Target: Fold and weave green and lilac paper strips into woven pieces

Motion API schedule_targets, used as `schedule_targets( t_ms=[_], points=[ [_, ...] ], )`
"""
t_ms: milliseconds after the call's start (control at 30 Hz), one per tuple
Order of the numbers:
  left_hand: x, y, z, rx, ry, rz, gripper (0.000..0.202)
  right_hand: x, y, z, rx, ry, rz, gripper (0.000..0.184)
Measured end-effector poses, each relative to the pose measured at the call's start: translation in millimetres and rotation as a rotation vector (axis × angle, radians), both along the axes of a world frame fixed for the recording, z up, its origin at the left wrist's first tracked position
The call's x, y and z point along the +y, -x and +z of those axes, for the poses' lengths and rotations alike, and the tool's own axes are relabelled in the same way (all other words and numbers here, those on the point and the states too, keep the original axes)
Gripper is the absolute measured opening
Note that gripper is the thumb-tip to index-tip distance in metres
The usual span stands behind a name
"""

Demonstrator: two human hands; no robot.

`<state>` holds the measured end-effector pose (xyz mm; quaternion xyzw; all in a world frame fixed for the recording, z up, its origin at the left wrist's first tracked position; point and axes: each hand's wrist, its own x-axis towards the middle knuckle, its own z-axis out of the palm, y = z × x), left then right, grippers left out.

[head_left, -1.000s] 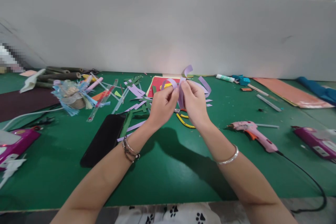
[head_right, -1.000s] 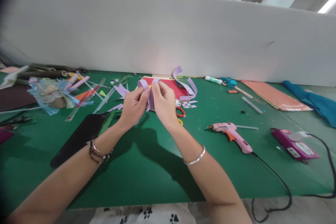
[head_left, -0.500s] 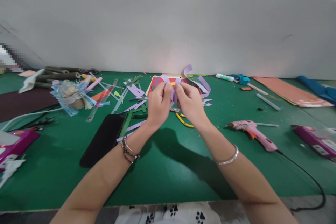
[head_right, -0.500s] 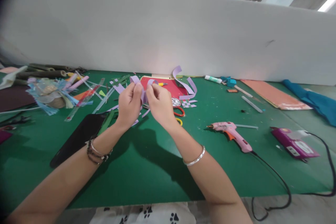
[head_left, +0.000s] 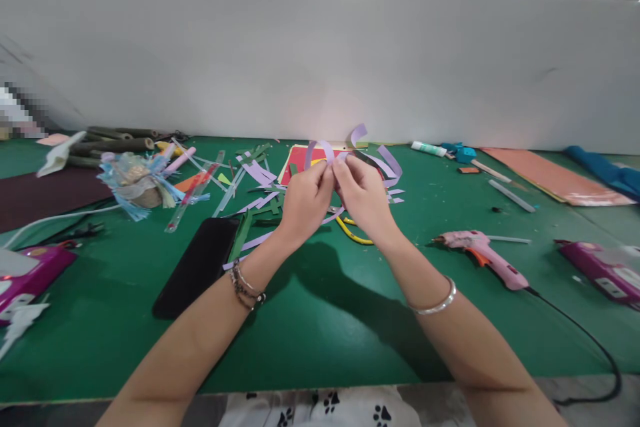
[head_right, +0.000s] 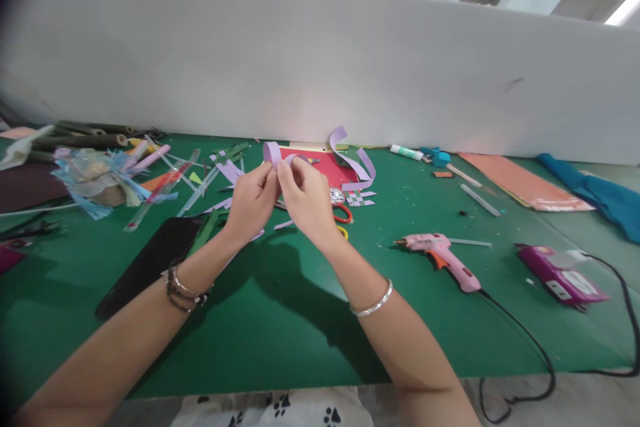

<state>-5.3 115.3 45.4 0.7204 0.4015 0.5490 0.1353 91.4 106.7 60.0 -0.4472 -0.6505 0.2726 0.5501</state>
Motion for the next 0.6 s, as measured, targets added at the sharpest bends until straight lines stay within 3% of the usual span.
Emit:
schedule_targets(
  t_ms=[167, 300, 433, 600],
  points=[
    [1, -2, -2.9, -0.078, -0.041, 0.011, 0.035, -1, 1, -2.1, -0.098, -0.027, -0.044, 0.032],
    [1, -3, -3.1, -0.216, 0.007, -0.006, 0.035, -2, 3, -3.2, -0.038, 0.002, -0.030, 0.032],
    [3, 3, 4.4, -0.409, 0.076, -0.059, 0.036, -1, 3, -1.8, 0.058, 0.079, 0.005, 0.034],
    [4, 12, 14.6, -0.411, 0.091, -0.085, 0.037, 2, -5, 2.7, 0.010, 0.171, 0.063, 0.030]
  ],
)
